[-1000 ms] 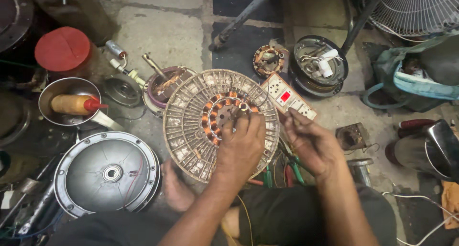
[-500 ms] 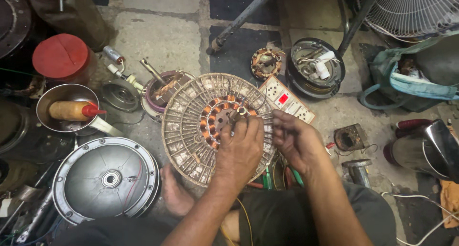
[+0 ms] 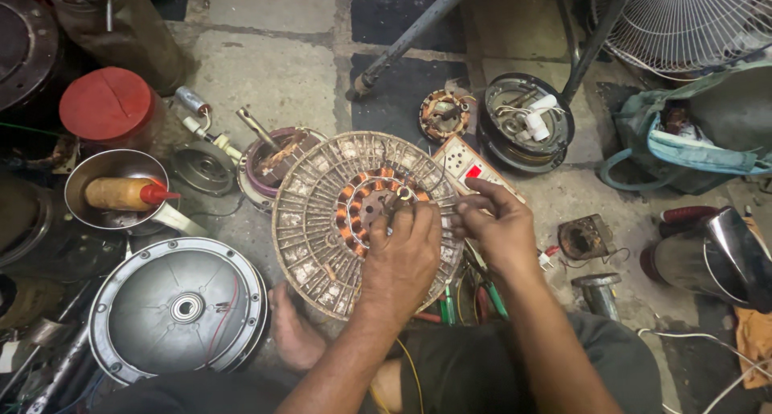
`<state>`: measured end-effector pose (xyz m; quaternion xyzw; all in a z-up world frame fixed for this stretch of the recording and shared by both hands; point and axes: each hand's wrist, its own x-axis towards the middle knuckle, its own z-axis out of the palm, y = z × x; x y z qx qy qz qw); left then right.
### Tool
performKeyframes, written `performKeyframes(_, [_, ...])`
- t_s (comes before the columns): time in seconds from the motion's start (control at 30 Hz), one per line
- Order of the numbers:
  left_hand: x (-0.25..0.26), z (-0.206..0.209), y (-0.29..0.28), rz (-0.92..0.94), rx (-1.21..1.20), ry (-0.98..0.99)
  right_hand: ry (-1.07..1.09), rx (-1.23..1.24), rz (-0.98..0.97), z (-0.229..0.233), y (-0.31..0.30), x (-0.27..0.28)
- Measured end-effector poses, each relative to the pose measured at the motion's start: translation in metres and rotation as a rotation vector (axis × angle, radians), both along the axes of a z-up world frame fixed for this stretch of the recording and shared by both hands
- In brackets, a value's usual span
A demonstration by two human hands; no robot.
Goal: The person sits on the floor and uses a screwdriver to adjust copper windings on a motor stator. They then use pliers to pull and arrange the wires within the stator slots.
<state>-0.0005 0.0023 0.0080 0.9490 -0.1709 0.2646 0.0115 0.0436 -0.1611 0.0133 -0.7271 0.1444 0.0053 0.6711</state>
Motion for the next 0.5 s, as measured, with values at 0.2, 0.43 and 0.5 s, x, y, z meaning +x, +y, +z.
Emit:
performKeyframes(0.2, [0.0,-0.001,0.002,-0.004,-0.011,-0.013,0.029,-0.005,0.031,0.0,0.017,-0.001])
performKeyframes(0.43, [0.0,0.001,0.002,0.003,-0.005,-0.014,-0.125,-0.041,0.099,-0.01,0.017,0.002])
performKeyframes(0.5, [0.0,0.002,0.003,0.008,0.006,-0.012,-0.157,-0.036,0.129,-0.008,0.015,0.005])
